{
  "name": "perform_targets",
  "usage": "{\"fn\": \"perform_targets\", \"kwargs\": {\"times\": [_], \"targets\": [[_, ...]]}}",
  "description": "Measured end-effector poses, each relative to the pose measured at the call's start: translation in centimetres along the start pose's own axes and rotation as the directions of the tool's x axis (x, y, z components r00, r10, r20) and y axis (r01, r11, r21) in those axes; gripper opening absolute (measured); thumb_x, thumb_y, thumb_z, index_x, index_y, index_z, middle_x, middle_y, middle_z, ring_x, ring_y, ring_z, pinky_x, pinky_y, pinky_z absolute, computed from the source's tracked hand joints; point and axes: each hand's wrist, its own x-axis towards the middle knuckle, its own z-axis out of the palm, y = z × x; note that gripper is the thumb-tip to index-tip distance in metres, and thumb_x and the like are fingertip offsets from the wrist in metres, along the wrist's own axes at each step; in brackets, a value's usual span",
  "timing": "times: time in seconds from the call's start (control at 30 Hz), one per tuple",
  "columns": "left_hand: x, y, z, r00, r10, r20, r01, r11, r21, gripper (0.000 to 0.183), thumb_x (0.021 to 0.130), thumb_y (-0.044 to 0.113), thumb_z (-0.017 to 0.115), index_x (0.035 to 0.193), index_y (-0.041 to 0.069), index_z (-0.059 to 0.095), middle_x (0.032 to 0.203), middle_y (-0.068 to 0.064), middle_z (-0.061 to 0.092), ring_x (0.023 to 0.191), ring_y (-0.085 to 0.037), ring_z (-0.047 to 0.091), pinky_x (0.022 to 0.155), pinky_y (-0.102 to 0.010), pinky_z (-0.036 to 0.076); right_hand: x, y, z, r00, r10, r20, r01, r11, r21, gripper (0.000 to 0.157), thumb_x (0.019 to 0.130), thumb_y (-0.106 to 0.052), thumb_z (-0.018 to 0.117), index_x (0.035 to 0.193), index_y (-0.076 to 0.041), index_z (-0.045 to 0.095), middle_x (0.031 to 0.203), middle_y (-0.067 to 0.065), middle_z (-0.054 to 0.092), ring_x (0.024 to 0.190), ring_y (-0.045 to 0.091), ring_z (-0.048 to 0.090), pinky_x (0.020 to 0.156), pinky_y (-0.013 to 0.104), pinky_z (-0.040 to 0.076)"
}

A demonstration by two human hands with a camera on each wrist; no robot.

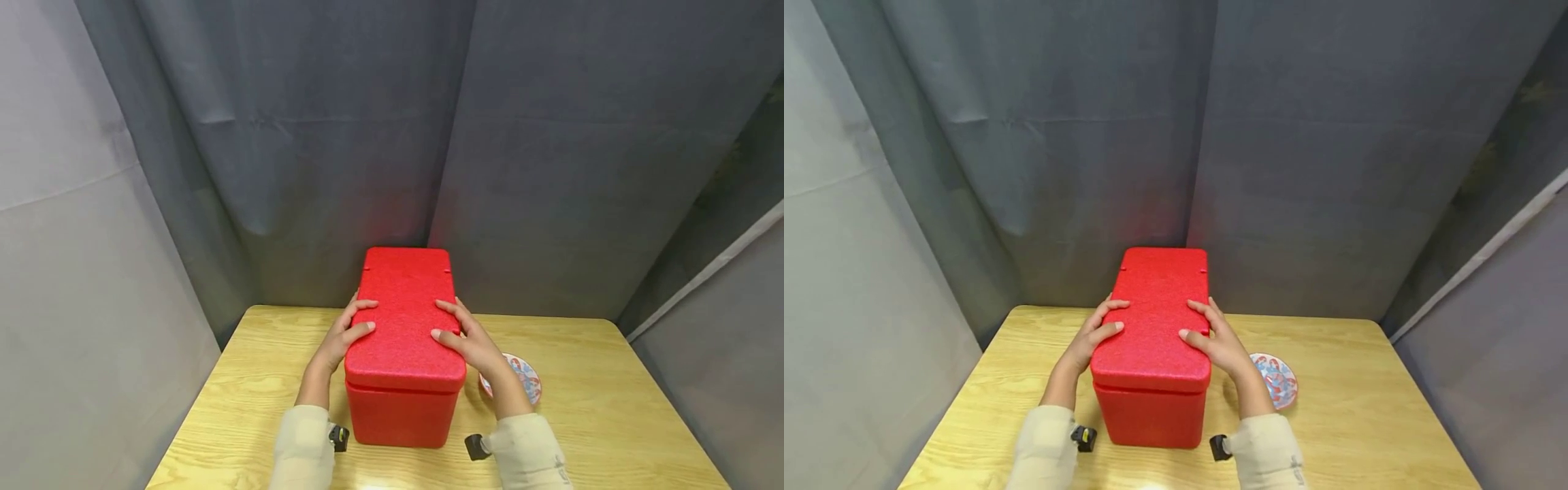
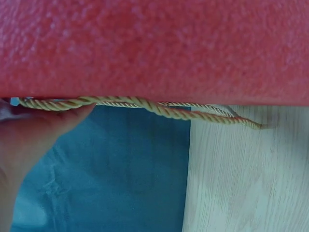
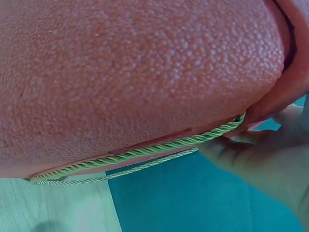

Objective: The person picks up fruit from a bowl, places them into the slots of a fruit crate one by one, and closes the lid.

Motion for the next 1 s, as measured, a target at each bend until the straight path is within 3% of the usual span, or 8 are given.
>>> {"fn": "perform_targets", "kwargs": {"times": [0.17,0.33,0.5,0.63,0.73,0.9,1.0], "targets": [[-0.8,-0.2,-0.1,0.999,-0.02,-0.026,0.02,1.0,0.01,0.044,0.088,0.008,0.054,0.13,0.0,0.045,0.153,-0.013,0.003,0.138,-0.025,0.004,0.105,-0.049,0.016,0.5,2.2,-0.1,0.999,-0.007,0.041,0.007,1.0,0.002,0.064,0.086,-0.021,0.063,0.143,-0.015,0.034,0.154,0.01,-0.003,0.135,0.036,0.015,0.097,0.049,0.035],[-1.0,-0.6,-0.2,0.998,-0.045,-0.035,0.045,0.999,0.004,0.046,0.087,0.009,0.056,0.132,0.004,0.045,0.153,-0.009,0.003,0.137,-0.024,0.006,0.105,-0.046,0.021,0.6,2.7,0.0,0.999,-0.006,0.037,0.006,1.0,0.013,0.063,0.086,-0.025,0.063,0.143,-0.019,0.035,0.154,0.006,-0.003,0.134,0.033,0.017,0.097,0.047,0.035],[-1.1,0.8,-0.4,0.996,-0.074,-0.046,0.073,0.997,-0.004,0.049,0.086,0.007,0.057,0.132,-0.001,0.043,0.153,-0.015,0.005,0.136,-0.03,0.013,0.099,-0.043,0.033,0.7,1.3,0.2,1.0,0.008,0.006,-0.008,1.0,0.023,0.063,0.087,-0.019,0.064,0.142,-0.011,0.036,0.154,0.01,0.002,0.127,0.035,0.032,0.09,0.041,0.042],[-1.5,2.5,-0.1,0.995,-0.096,-0.027,0.096,0.995,0.007,0.052,0.086,0.007,0.055,0.134,-0.004,0.039,0.152,-0.017,0.003,0.135,-0.031,0.013,0.098,-0.04,0.035,0.2,-0.4,0.4,1.0,0.007,0.003,-0.007,1.0,-0.005,0.063,0.087,-0.015,0.063,0.142,-0.004,0.034,0.153,0.016,0.003,0.122,0.037,0.038,0.089,0.039,0.043],[-1.5,2.6,-0.1,0.994,-0.107,-0.016,0.107,0.994,0.006,0.054,0.085,0.007,0.056,0.135,-0.003,0.038,0.153,-0.016,0.002,0.136,-0.029,0.013,0.098,-0.039,0.034,0.0,-0.9,0.5,1.0,0.019,0.004,-0.019,1.0,-0.024,0.064,0.087,-0.015,0.062,0.143,-0.005,0.033,0.153,0.015,0.003,0.123,0.036,0.037,0.092,0.042,0.04],[-1.1,0.4,-0.5,0.996,-0.089,-0.006,0.089,0.995,-0.036,0.055,0.084,0.008,0.059,0.136,0.005,0.04,0.153,-0.008,0.005,0.135,-0.027,0.014,0.099,-0.041,0.033,-0.2,-0.5,0.3,0.999,0.031,0.016,-0.031,0.999,0.017,0.066,0.087,-0.016,0.062,0.144,-0.008,0.03,0.154,0.012,0.002,0.124,0.037,0.035,0.09,0.039,0.042],[-1.0,-1.2,-0.7,0.998,-0.063,-0.015,0.063,0.997,-0.052,0.055,0.084,0.01,0.061,0.135,0.009,0.043,0.153,-0.004,0.006,0.135,-0.025,0.014,0.099,-0.042,0.032,0.3,1.1,-0.1,0.999,0.006,0.04,-0.007,1.0,0.015,0.069,0.086,-0.018,0.063,0.145,-0.011,0.029,0.154,0.011,0.0,0.126,0.037,0.033,0.09,0.039,0.042]]}}
